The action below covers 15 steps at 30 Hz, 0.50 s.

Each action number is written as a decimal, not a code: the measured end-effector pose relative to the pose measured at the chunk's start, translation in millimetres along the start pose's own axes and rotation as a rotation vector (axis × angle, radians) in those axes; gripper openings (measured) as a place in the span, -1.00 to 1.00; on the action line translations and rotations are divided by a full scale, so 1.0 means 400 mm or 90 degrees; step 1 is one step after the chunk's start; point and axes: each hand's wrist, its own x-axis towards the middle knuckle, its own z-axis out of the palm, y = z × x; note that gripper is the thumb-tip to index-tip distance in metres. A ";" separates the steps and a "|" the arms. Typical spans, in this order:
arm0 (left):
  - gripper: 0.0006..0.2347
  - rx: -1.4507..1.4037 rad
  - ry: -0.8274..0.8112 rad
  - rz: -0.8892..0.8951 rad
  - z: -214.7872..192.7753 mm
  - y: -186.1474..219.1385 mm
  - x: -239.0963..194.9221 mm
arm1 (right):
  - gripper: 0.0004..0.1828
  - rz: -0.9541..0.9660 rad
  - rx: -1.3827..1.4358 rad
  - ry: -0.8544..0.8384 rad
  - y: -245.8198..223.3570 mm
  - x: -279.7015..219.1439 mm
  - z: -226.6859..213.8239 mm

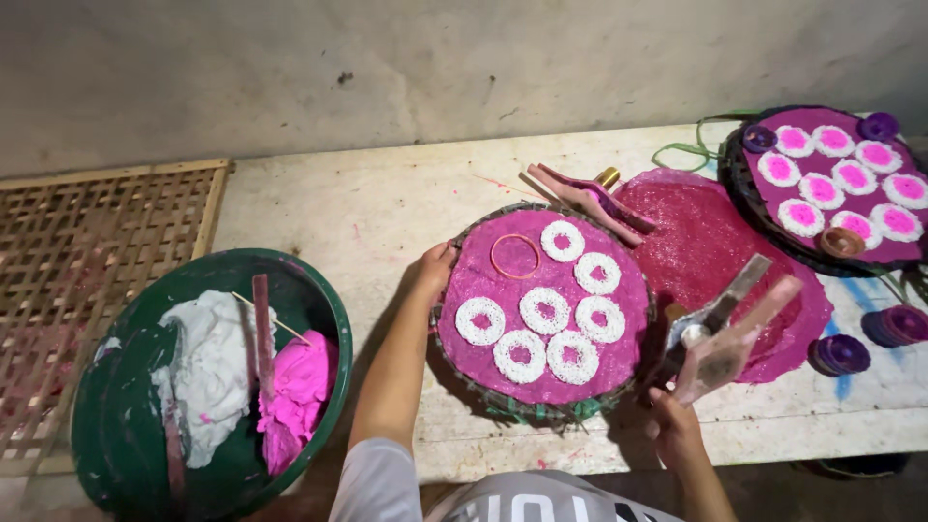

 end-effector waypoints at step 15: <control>-0.44 -0.673 0.286 -0.169 0.113 -0.199 -0.663 | -0.34 0.069 -0.259 -0.123 -0.107 0.378 -0.016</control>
